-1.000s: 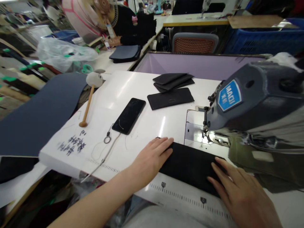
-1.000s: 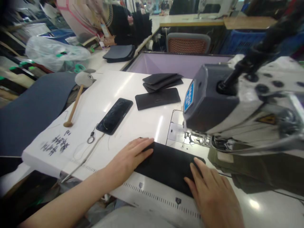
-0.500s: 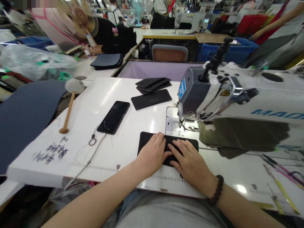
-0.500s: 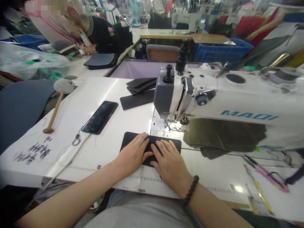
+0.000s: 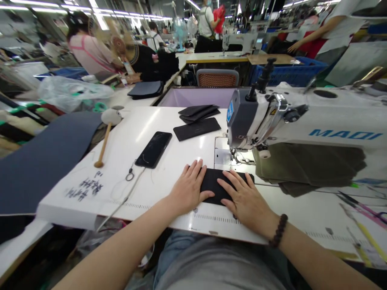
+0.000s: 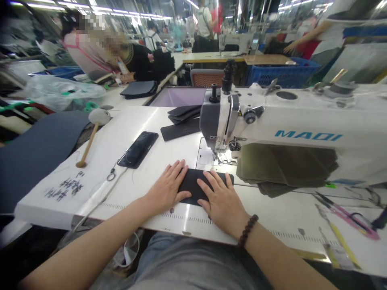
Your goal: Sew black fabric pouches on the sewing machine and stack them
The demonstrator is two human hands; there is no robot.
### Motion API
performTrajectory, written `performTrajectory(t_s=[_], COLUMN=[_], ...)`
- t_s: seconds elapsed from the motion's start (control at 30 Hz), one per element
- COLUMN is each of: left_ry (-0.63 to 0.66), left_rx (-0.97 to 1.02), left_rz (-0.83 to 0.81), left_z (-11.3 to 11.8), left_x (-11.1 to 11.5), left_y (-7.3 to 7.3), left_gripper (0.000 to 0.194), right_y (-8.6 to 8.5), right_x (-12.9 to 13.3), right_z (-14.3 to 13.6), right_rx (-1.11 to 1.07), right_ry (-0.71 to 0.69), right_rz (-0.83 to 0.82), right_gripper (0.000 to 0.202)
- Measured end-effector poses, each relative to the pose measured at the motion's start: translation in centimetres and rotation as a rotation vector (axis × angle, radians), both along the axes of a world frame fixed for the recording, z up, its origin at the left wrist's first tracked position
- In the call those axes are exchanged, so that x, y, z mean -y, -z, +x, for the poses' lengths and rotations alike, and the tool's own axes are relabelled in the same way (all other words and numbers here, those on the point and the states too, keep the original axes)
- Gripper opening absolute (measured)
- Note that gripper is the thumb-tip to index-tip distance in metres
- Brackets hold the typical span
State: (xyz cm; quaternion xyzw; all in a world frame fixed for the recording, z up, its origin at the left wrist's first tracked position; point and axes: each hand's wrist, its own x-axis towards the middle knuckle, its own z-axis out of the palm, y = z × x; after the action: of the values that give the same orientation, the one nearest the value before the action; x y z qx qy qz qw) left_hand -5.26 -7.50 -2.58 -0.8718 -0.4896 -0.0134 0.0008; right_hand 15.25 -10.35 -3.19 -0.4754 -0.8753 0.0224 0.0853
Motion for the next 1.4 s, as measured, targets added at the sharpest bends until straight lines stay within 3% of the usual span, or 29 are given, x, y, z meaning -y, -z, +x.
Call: performTrajectory(t_s=[0.1, 0.2, 0.3, 0.37, 0.43, 0.53, 0.63, 0.77, 0.87, 0.97, 1.4], left_ry=[-0.096, -0.134, 0.046, 0.16, 0.131, 0.033, 0.104, 0.325, 0.375, 0.354, 0.299], left_rx=[-0.047, -0.065, -0.057, -0.066, -0.064, -0.041, -0.061, -0.08, -0.073, -0.031, 0.026], left_rz=[0.029, 0.13, 0.154, 0.1, 0.08, 0.108, 0.11, 0.03, -0.023, 0.01, 0.042], left_z=[-2.3, -3.1, -2.1, -1.1, -0.2, 0.9, 2.5, 4.7, 5.6, 5.9, 6.0], left_x=[0.2, 1.0, 1.6, 1.1, -0.4, -3.7, -6.3, -7.3, -7.2, -7.3, -7.7], left_y=[0.1, -0.6, -1.6, -1.9, -1.9, -1.6, -2.1, -3.5, -3.8, -3.5, -2.3], left_gripper=[0.08, 0.073, 0.044, 0.035, 0.032, 0.046, 0.061, 0.03, 0.024, 0.033, 0.034], right_y=[0.3, 0.3, -0.3, -1.1, -1.9, -3.1, -3.6, -3.1, -2.4, -1.9, -1.6], right_x=[0.0, 0.0, 0.1, 0.1, -0.4, -1.8, -3.7, -5.4, -5.5, -5.4, -5.6], right_z=[0.0, -0.1, 0.0, 0.5, 1.4, 2.8, 3.9, 4.7, 5.1, 5.3, 5.4], right_rx=[0.002, -0.013, -0.086, -0.185, -0.257, -0.205, -0.086, -0.096, -0.157, -0.15, -0.156], right_ry=[-0.003, -0.004, 0.007, 0.057, 0.066, -0.11, -0.295, -0.395, -0.386, -0.339, -0.262], right_rz=[0.014, 0.017, 0.011, 0.011, -0.01, -0.053, -0.03, -0.024, 0.001, 0.031, 0.018], right_gripper=[0.045, 0.045, 0.046, 0.045, 0.036, 0.022, 0.021, 0.023, 0.025, 0.028, 0.034])
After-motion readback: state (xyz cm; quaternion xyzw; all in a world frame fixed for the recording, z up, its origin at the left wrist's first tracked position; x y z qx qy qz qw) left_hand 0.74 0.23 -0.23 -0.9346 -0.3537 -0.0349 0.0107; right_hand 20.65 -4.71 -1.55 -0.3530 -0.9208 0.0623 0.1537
